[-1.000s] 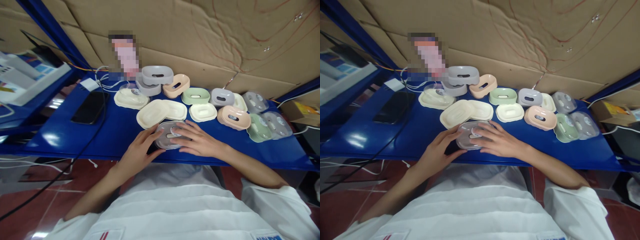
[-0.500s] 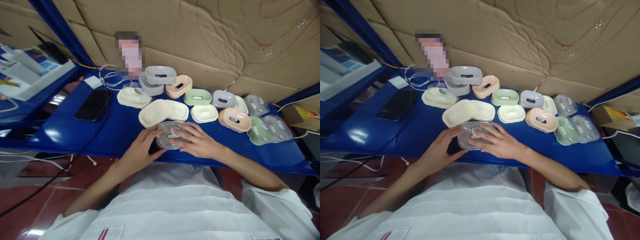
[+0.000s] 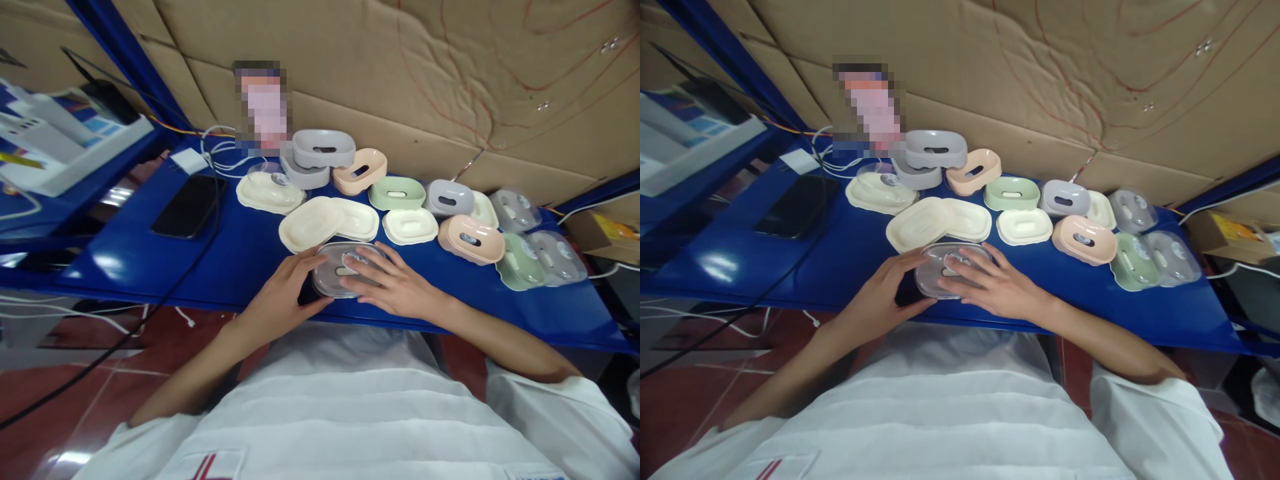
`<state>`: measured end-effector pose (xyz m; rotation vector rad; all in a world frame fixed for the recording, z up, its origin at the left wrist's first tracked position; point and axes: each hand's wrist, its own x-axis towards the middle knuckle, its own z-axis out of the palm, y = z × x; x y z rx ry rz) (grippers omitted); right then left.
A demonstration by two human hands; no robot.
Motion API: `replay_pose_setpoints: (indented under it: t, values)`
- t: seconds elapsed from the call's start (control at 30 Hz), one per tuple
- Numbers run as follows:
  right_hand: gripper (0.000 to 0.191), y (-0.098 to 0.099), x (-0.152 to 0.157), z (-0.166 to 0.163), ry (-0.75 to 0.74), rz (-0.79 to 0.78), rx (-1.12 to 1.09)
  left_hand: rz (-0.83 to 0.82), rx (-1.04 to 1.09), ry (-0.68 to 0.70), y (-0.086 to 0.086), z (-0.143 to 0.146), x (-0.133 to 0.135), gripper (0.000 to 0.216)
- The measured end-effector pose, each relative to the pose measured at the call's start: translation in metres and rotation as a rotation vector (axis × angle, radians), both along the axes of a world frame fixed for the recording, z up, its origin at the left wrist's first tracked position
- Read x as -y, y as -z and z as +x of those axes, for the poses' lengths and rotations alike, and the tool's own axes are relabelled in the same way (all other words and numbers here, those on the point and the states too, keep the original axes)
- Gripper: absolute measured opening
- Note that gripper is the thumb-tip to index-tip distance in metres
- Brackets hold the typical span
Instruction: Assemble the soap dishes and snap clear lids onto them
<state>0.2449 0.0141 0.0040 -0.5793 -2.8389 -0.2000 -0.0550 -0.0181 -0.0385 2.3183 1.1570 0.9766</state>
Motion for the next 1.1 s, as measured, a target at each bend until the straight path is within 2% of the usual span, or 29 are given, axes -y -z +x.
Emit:
replay_pose_setpoints:
  t: [0.17,0.33,0.43,0.53,0.63,0.77,0.9,1.0,1.1]
  values:
    - [0.054,0.002,0.003,-0.002,0.012,-0.01,0.002,-0.013,0.021,-0.006,0.003,-0.001,-0.001,0.067]
    - [0.058,0.01,-0.002,-0.001,0.007,-0.182,-0.033,0.017,0.008,-0.02,0.004,0.0,-0.001,0.065]
    - [0.068,0.01,-0.011,0.004,-0.038,-0.33,-0.2,0.059,-0.03,-0.045,0.002,-0.001,0.002,0.062]
    - [0.061,0.007,-0.026,0.009,0.01,-0.398,-0.363,0.067,-0.093,-0.071,-0.003,-0.009,0.008,0.058]
    - [0.058,0.006,-0.044,0.001,0.068,-0.353,-0.313,0.048,-0.151,-0.081,-0.007,-0.023,0.017,0.057]
    - [0.055,0.012,-0.068,-0.033,0.095,-0.227,-0.142,0.021,-0.152,-0.119,-0.008,-0.048,0.033,0.057]
    - [0.035,0.01,-0.081,-0.054,0.111,-0.072,-0.126,0.047,-0.155,-0.242,-0.005,-0.068,0.045,0.057]
    - [0.03,0.001,-0.07,-0.035,0.128,0.027,-0.186,0.072,-0.145,-0.313,-0.002,-0.073,0.044,0.062]
    - [0.028,-0.005,-0.04,-0.001,0.105,0.068,-0.206,0.135,-0.118,-0.379,0.001,-0.065,0.033,0.069]
